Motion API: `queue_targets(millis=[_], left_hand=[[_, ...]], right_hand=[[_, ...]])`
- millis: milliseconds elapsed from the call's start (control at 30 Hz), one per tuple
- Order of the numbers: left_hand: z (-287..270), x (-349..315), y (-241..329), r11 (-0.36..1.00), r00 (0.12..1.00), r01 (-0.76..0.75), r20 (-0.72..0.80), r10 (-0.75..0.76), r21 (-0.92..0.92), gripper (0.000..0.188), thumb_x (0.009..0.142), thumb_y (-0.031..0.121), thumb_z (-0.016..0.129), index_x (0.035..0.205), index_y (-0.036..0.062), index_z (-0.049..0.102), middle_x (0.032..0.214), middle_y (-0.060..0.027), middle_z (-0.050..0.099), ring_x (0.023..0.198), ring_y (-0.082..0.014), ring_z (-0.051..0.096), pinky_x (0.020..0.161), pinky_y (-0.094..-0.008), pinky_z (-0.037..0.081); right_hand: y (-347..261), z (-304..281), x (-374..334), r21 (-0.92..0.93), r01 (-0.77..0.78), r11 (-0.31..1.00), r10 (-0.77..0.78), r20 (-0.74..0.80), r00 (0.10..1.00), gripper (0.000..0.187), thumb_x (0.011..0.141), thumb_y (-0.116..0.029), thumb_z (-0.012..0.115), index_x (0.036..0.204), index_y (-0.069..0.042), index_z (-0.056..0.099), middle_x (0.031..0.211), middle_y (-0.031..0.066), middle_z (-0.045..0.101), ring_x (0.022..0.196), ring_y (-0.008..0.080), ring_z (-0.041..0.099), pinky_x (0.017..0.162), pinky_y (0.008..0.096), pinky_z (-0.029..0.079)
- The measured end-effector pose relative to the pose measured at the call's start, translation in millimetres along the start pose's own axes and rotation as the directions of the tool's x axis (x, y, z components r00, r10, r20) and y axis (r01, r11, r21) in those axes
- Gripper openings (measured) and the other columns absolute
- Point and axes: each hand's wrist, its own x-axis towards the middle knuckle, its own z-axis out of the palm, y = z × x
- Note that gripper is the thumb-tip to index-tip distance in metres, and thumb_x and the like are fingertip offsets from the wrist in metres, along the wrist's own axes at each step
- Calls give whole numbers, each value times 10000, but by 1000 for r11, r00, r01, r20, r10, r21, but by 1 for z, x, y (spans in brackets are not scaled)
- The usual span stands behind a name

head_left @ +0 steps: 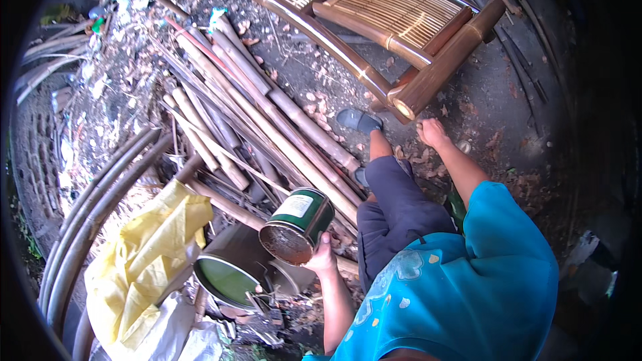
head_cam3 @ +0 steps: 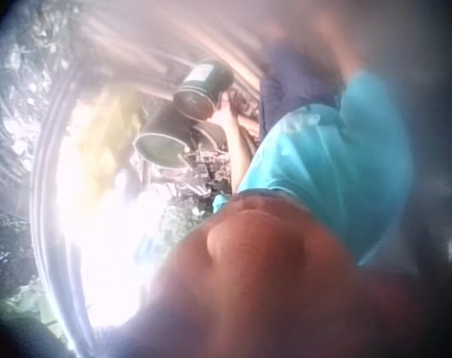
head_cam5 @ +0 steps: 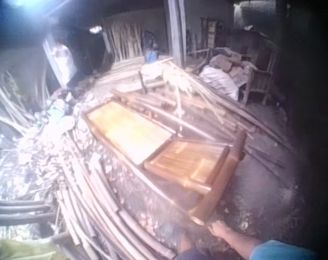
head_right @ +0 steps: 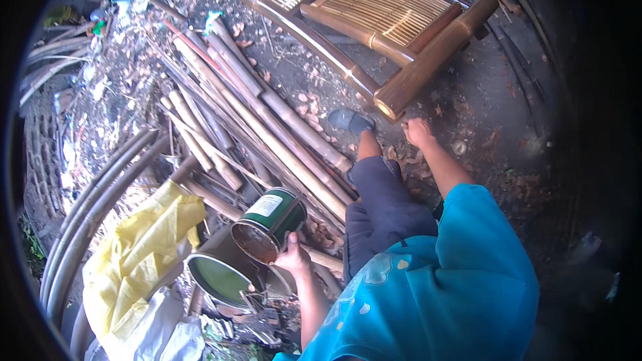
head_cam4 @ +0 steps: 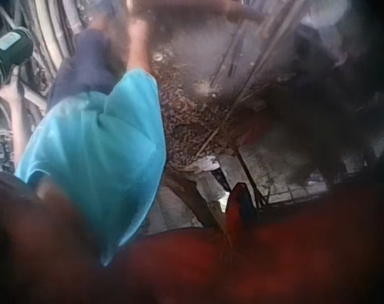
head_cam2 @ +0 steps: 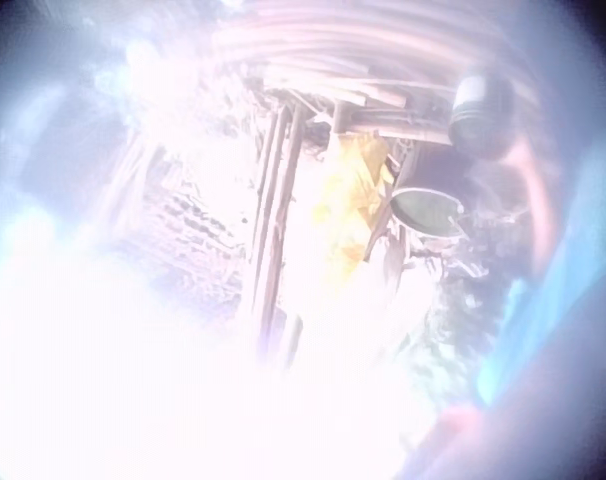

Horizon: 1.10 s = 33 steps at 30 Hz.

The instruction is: The person applies a finish to a bamboo chair using a brush and a can of liquid. They repeatedly dip the brush into the can and paint the chair's frame and seat. The person also briefly walks to a nearby table to pick up a small packet before returning to the chair.

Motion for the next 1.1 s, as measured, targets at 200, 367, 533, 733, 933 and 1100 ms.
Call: queue_targets(millis=[200, 367, 533, 733, 933, 1100], left_hand=[[2, 5, 45, 982, 971, -189, 151, 184, 15, 653, 759, 98, 819, 1298, -67, 488, 1210, -161, 607, 1050, -261, 615, 955, -384, 494], [27, -5, 99, 991, 962, -104, 246, 120, -79, 663, 752, 95, 822, 1300, -72, 489, 1205, -165, 610, 1053, -259, 614, 953, -386, 495], [56, -12, 116, 974, 910, -213, 349, 225, -72, 574, 738, 48, 818, 1232, -68, 551, 1129, -152, 647, 989, -248, 638, 945, -378, 496], [103, -35, 137, 963, 857, -239, 438, 270, -127, 597, 713, 67, 843, 1226, -46, 559, 1144, -130, 640, 1023, -219, 623, 950, -365, 491], [188, -72, 171, 969, 812, -240, 534, 236, -62, 659, 679, 138, 877, 1235, -16, 559, 1132, -102, 645, 1027, -205, 623, 946, -364, 486], [296, -102, 174, 977, 786, -209, 586, 199, -51, 928, 604, 191, 912, 1353, 15, 393, 1259, -120, 553, 1169, -235, 556, 1037, -378, 428]], right_hand=[[23, -5, -102, 248, -231, 941, 222, 64, 973, 302, 813, -284, 725, 951, -17, 693, 969, 201, 707, 940, 352, 685, 843, 435, 542], [79, 16, -198, 698, -324, 638, 241, 219, 946, 235, 804, -262, 756, 876, -47, 693, 693, 98, 696, 711, 259, 702, 721, 376, 546], [132, 36, -281, 662, -382, 645, 430, 99, 897, 275, 813, -275, 758, 906, -29, 679, 861, 148, 704, 847, 283, 692, 794, 407, 534], [211, 42, -295, 553, -551, 625, 586, 134, 799, 554, 800, -417, 776, 1115, 24, 656, 1042, 218, 694, 1010, 369, 668, 868, 442, 525], [245, -82, -259, 670, -477, 569, 618, 34, 785, 429, 829, -434, 741, 964, -29, 700, 953, 191, 713, 944, 339, 688, 824, 432, 526], [335, -159, -217, 708, -285, 646, 549, -171, 818, 318, 859, -381, 720, 955, -79, 688, 898, 122, 715, 881, 277, 696, 794, 395, 526]])
